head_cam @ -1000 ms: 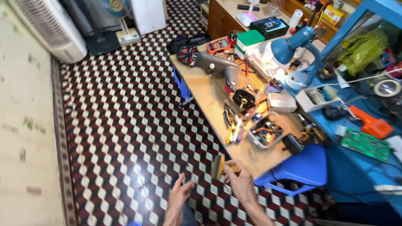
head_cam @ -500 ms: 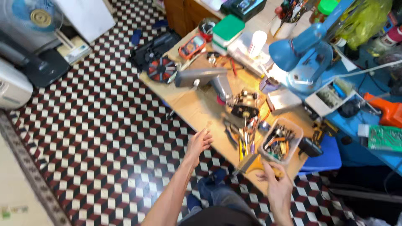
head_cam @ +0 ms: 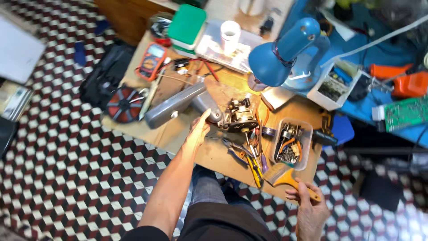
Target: The person disassembles a small electric motor, removes the housing, and brushes dust from the motor casing and internal components. They move between an indoor workbench and an outdoor area to clean the parts, then return indoors to wipe the motor with a cloth.
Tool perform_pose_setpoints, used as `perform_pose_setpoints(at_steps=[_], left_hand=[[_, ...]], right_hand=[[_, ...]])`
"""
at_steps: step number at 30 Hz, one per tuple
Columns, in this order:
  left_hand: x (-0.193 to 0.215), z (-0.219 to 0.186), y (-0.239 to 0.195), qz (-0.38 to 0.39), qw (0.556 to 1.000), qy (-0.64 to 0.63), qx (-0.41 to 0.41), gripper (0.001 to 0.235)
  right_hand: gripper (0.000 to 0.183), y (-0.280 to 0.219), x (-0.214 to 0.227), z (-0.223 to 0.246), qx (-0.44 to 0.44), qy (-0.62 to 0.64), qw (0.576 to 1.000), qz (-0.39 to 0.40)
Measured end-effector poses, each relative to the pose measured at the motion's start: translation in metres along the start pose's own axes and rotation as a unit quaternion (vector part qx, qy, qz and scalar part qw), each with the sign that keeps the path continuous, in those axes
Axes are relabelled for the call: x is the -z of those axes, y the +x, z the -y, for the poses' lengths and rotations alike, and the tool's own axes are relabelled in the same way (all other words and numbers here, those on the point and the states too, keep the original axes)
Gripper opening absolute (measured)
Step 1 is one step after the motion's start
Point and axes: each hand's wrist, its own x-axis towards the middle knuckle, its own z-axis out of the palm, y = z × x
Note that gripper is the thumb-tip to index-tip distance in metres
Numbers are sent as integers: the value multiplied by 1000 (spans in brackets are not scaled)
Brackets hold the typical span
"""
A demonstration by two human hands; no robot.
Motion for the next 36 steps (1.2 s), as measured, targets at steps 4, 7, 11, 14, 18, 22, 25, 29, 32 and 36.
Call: perform_pose_setpoints(at_steps=[4,7,11,14,18,22,25,29,32,36], left_hand=[[-16,-17,21,12,989,1,145,48],[-27,-21,30,-7,976,-4,215,61],[-29,-14,31,-33,972,25,232,65],[-26,-10,27,-38,974,35,220,67],[-26,-17,5,1,983,31,183,67],[-38,-50,-30,83,984,102,119,58],[-55,-86,-58,126,972,188,68,50],[-77,-119,-107,183,967,116,135,50],[-90,-127,-136,187,965,158,96,49],[-100,-121,-162,201,959,184,71,52]], right_hand=[[28,-5,-15,-9,-33,7,996,-80],[27,-17,-33,-15,-23,35,991,-126],[26,-31,-52,-24,-14,19,981,-192],[27,-39,-60,-24,-27,21,976,-213],[29,-53,-65,-17,-59,-8,972,-227],[28,-60,-72,-4,-76,-24,968,-239],[27,-62,-82,8,-89,-9,967,-239],[28,-63,-82,27,-81,31,972,-220],[28,-65,-77,35,-69,38,975,-210],[25,-71,-63,33,-58,61,973,-216]])
